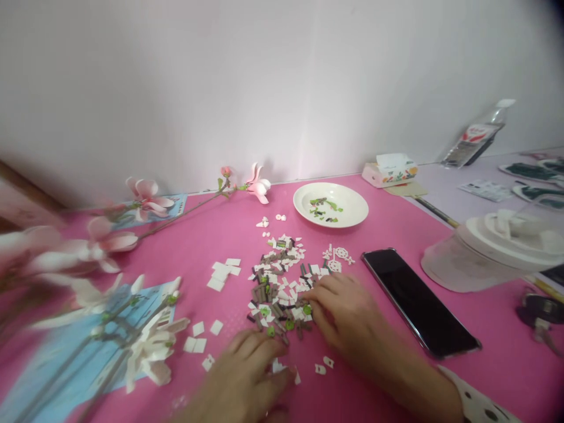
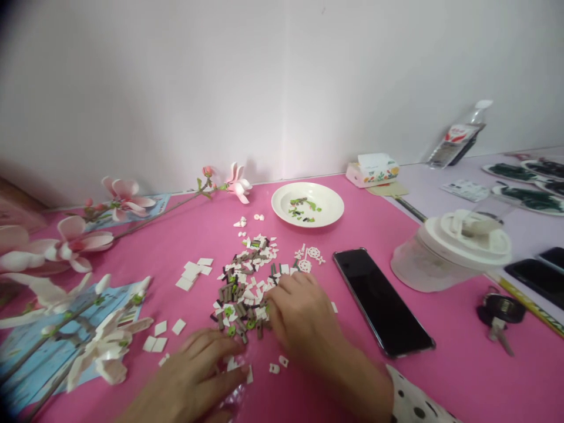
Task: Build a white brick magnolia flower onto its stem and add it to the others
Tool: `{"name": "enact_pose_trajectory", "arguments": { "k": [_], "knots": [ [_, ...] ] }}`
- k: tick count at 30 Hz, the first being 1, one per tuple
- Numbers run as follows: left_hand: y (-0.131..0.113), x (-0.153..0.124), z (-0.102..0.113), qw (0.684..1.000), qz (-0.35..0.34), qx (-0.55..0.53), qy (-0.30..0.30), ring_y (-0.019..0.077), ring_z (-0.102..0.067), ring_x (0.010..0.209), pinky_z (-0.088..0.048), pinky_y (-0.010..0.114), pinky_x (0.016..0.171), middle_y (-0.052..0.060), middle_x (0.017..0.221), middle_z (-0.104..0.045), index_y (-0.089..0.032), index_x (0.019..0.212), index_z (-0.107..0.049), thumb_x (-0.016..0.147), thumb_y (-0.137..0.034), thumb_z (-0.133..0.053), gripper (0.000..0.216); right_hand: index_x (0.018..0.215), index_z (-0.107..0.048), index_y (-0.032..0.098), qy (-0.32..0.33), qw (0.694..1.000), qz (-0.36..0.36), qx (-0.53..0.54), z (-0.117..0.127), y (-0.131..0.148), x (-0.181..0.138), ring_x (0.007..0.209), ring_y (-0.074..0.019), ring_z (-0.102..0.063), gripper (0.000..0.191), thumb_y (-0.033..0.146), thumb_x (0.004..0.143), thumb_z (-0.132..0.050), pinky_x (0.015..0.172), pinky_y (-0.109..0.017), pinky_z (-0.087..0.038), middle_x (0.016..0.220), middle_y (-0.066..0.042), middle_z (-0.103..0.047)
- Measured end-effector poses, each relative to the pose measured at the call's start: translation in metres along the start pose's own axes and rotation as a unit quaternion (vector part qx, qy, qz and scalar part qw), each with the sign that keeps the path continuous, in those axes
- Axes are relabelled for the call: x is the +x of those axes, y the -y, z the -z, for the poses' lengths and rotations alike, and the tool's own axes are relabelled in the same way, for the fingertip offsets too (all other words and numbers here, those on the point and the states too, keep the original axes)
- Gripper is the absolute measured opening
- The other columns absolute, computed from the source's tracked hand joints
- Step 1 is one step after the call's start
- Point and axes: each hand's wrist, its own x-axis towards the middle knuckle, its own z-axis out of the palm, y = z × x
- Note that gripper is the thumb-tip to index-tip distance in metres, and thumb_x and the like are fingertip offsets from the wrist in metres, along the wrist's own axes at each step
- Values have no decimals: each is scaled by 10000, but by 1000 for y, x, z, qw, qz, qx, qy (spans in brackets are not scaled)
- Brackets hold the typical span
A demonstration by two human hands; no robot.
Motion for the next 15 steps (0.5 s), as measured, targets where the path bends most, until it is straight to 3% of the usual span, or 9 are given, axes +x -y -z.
{"name": "enact_pose_trajectory", "arguments": {
  "k": [9,15],
  "knots": [
    [2,1,-1,995,-19,-5,99,303,-679,1131,-526,457,993,126,1181,-759,-217,1038,-704,1018,-250,-556,153,775,-637,168,12,998,-36,-55,1,-2,2,823,-238,-529,223,15,868,-504,764,-374,-383,875,-91,-634],
    [9,-3,-8,998,-54,-6,13,294,-699,1101,-544,440,980,120,1161,-773,-252,1237,-646,1003,-285,-588,244,840,-652,158,0,994,-40,-103,-3,-5,3,877,-273,-529,235,11,871,-471,811,-413,-415,934,-132,-636]
  ]
}}
